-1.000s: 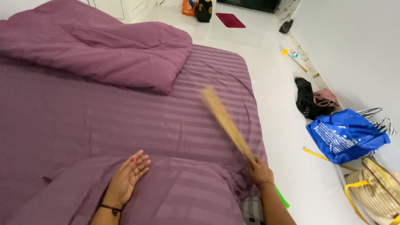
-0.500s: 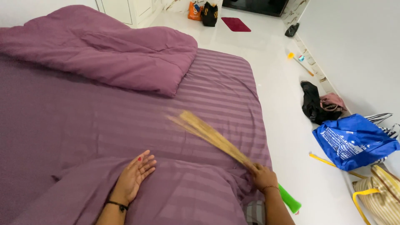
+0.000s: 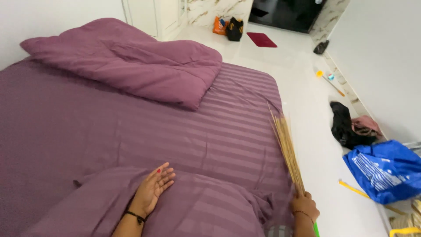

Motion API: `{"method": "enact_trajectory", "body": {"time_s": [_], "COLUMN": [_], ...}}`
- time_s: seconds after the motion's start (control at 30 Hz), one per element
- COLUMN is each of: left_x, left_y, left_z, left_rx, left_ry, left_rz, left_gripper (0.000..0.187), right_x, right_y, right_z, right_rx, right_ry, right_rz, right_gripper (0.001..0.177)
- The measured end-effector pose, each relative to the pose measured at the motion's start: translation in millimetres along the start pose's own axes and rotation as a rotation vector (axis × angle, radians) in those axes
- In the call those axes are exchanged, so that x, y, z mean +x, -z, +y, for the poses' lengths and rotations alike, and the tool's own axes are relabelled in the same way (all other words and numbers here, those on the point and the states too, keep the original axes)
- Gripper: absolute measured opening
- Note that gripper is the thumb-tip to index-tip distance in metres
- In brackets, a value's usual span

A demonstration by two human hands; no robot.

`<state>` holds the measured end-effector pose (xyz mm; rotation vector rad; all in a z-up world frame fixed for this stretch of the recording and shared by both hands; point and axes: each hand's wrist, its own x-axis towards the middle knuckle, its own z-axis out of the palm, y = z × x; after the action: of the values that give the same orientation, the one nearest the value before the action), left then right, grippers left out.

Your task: The person sweeps a purple bedsheet with a traditional straw broom, moving the broom back and forth across the surface. The person occasionally adjusts the broom bristles with their left hand while continuing to sweep.

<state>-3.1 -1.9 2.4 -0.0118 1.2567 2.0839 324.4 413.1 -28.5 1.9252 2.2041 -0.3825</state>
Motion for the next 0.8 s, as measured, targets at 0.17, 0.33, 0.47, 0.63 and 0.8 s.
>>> {"method": "enact_trajectory", "body": {"time_s": [0.17,0.33,0.47,0.63,0.8], "left_x": [9.6,8.0,8.7,14.6,10.8], "left_y": [-0.4,-2.7,1.9,-4.2,0.0], "left_z": [-6.0,-5.2,-8.3,-6.1,-6.8], "left_rx": [-0.023,-0.021,-0.053,-0.051,-0.048], "left_ry": [0.012,0.026,0.02,0.054,0.01], "left_rz": [-0.009,0.013,0.003,0.015,-0.001], "left_gripper": [0.052,0.05,0.051,0.05,0.053], "right_x": [26.5,51.1,58.9,58.7,44.0], "right_y": [-50.2,-60.1,-64.0,-75.1,-40.4], "right_z": [-18.2,-19.0,-12.6,-22.4,-22.3], "right_rx": [-0.087,-0.361,-0.103,-0.528,-0.107], "right_ry": [0.548,0.698,0.407,0.936,0.304], "right_rz": [0.075,0.228,0.22,0.247,0.109], "right_gripper": [0.052,0.069,0.057,0.066,0.053]}}
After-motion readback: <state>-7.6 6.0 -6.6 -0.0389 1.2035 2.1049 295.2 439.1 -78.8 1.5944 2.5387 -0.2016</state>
